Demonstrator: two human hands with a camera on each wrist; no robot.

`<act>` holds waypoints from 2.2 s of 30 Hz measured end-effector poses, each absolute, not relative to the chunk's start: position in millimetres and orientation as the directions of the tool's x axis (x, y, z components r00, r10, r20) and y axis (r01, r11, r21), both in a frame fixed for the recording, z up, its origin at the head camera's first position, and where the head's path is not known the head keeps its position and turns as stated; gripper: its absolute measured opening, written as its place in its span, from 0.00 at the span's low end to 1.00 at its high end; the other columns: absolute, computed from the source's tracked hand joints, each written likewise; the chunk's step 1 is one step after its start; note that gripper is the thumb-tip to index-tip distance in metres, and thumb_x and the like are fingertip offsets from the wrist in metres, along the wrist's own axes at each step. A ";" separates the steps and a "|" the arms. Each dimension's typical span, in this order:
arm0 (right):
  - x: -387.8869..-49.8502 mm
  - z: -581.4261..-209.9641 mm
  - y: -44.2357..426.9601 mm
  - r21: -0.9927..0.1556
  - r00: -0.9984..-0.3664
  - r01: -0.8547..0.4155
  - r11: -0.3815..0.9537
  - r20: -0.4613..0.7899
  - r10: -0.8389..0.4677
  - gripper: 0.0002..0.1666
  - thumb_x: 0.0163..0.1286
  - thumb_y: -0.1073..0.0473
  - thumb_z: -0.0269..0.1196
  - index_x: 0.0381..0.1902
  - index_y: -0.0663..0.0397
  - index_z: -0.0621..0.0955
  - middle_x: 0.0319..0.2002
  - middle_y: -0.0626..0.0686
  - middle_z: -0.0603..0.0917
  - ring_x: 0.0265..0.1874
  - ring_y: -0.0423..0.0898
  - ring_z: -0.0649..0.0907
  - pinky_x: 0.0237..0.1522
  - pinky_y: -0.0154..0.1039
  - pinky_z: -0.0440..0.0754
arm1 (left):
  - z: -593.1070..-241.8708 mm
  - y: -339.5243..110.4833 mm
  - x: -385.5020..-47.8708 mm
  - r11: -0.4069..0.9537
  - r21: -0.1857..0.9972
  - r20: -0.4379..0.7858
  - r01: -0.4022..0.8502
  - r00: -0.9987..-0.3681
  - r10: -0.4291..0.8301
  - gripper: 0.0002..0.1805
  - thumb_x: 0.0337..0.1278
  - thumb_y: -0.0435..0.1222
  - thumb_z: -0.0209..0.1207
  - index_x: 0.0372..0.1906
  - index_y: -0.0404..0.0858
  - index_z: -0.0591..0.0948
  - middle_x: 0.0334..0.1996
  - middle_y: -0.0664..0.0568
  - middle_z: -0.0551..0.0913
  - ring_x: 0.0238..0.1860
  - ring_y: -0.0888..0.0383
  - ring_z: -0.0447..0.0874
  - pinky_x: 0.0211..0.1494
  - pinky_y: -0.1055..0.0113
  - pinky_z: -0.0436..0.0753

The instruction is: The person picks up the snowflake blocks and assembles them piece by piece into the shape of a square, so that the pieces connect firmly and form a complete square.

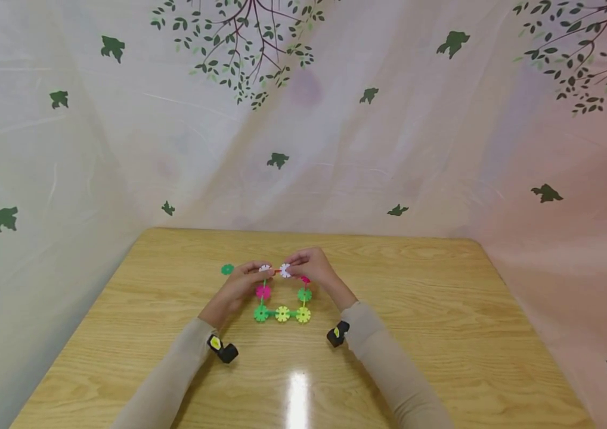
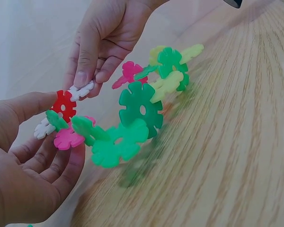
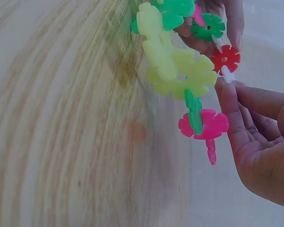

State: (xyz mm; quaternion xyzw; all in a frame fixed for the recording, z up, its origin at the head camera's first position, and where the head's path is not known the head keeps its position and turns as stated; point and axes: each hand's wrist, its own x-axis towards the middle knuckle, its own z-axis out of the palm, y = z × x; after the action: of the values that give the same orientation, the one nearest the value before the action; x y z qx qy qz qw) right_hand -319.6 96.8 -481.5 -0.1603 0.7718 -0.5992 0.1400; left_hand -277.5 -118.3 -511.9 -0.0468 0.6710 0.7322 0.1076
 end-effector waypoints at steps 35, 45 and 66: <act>-321.1 -482.1 103.2 -0.971 -0.907 -0.063 0.229 -0.040 -0.420 0.12 0.65 0.70 0.69 0.46 0.71 0.86 0.30 0.49 0.89 0.28 0.40 0.87 0.41 0.49 0.90 | -512.6 -115.0 -279.2 -0.070 0.977 -0.198 -0.204 -0.977 0.074 0.17 0.59 0.34 0.70 0.52 0.31 0.84 0.32 0.58 0.88 0.36 0.62 0.85 0.40 0.72 0.81; -319.4 -481.9 102.3 -0.978 -0.901 -0.067 0.198 -0.026 -0.433 0.12 0.65 0.71 0.68 0.46 0.73 0.85 0.31 0.51 0.90 0.29 0.40 0.88 0.45 0.54 0.89 | -513.1 -114.5 -277.8 -0.095 0.976 -0.187 -0.197 -0.977 0.100 0.18 0.61 0.33 0.68 0.53 0.28 0.83 0.32 0.57 0.88 0.37 0.61 0.86 0.40 0.71 0.82; -324.8 -478.6 99.9 -0.971 -0.869 -0.040 0.234 -0.082 -0.489 0.14 0.65 0.73 0.68 0.47 0.75 0.83 0.29 0.49 0.88 0.28 0.41 0.88 0.45 0.53 0.89 | -513.2 -118.7 -279.2 -0.128 0.964 -0.218 -0.232 -0.969 0.115 0.21 0.61 0.34 0.69 0.57 0.29 0.81 0.32 0.57 0.88 0.36 0.61 0.85 0.37 0.74 0.81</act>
State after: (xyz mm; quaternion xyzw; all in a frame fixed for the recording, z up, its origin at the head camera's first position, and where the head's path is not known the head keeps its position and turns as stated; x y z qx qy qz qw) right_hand -324.8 99.9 -478.6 -0.1733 0.7626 -0.5939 0.1889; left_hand -279.2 -118.7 -513.2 -0.0452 0.6502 0.7495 0.1157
